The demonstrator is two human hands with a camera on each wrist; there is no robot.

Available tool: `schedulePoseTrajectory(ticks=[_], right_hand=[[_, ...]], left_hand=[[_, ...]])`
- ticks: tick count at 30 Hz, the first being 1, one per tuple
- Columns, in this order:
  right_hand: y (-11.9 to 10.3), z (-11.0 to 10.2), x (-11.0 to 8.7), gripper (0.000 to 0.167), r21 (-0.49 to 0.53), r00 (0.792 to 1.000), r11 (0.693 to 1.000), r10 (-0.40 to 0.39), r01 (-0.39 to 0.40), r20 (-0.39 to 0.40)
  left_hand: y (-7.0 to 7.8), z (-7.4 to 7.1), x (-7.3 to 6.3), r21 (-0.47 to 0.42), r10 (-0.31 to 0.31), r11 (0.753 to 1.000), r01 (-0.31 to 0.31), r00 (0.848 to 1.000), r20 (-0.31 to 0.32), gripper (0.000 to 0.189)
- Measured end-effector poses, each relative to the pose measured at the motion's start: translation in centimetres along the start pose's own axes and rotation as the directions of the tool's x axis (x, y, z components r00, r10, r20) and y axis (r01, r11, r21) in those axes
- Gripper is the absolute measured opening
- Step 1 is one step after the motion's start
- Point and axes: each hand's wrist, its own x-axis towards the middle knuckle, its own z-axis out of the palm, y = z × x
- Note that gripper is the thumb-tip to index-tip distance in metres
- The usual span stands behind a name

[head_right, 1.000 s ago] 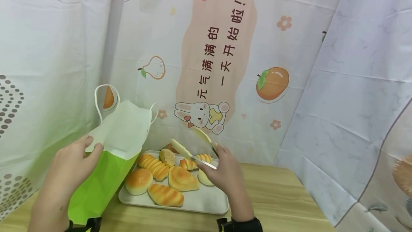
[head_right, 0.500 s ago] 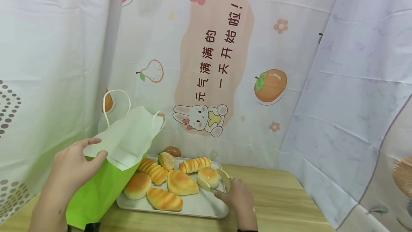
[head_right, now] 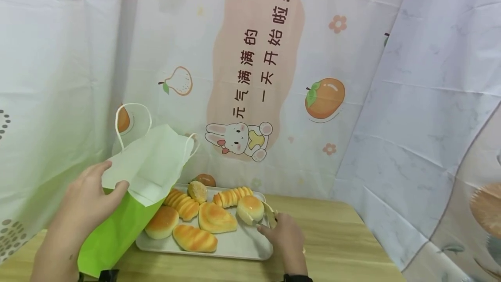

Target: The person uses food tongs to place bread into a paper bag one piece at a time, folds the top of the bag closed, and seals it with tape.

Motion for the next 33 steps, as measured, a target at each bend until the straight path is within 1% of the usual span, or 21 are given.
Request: schedulePoseTrajectory(ticks=[4, 7, 11, 14, 17, 19, 23, 26, 30, 33], right_hand=[[-0.6, -1.4, 0.0, 0.048, 0.02, 1.0, 1.0, -0.002, 0.002, -0.022], [-1.2, -2.4, 0.0, 0.048, 0.031, 0.999, 0.999, -0.006, 0.007, -0.038], [-2.2, -3.8, -0.3, 0.049, 0.068, 0.999, 0.998, 0.023, -0.02, -0.043], [-3.1, -4.9, -0.7, 0.059, 0.072, 0.998, 0.997, 0.033, -0.029, -0.055], [-3.8, -5.9, -1.2, 0.074, 0.05, 0.996, 0.998, 0.031, -0.027, -0.079], [-4.3, -6.5, -1.6, 0.079, 0.037, 0.995, 0.999, 0.028, -0.025, -0.097], [-4.9, -7.4, -2.1, 0.08, 0.013, 0.993, 1.0, 0.015, -0.013, -0.119], [-5.2, -7.9, -2.4, 0.08, -0.01, 0.992, 1.0, -0.014, 0.012, -0.127], [-5.3, -8.2, -2.7, 0.08, -0.026, 0.99, 0.999, -0.035, 0.032, -0.137], [-5.3, -8.3, -2.9, 0.078, -0.028, 0.988, 0.999, -0.037, 0.033, -0.147]], left_hand=[[0.2, -0.1, 0.1, 0.003, -0.005, 1.0, 0.005, 1.0, 0.025, 0.066], [0.4, -0.2, 0.2, 0.01, 0.001, 1.0, -0.001, 1.0, 0.031, 0.07], [0.5, -0.2, 0.2, 0.017, 0.012, 1.0, -0.012, 1.0, 0.027, 0.073], [0.5, -0.1, 0.2, 0.02, 0.018, 1.0, -0.019, 0.999, 0.028, 0.074], [0.5, 0.0, 0.2, 0.015, 0.032, 0.999, -0.033, 0.999, 0.025, 0.075], [0.5, 0.1, 0.2, 0.012, 0.045, 0.999, -0.045, 0.999, 0.019, 0.075], [0.8, 0.5, 0.2, 0.005, 0.046, 0.999, -0.046, 0.999, 0.024, 0.073], [0.9, 0.7, 0.1, 0.0, 0.035, 0.999, -0.035, 0.999, 0.035, 0.073], [1.0, 0.9, 0.0, -0.005, 0.025, 1.0, -0.024, 0.999, 0.044, 0.073], [1.1, 0.9, 0.1, -0.006, 0.029, 1.0, -0.028, 0.999, 0.044, 0.072]])
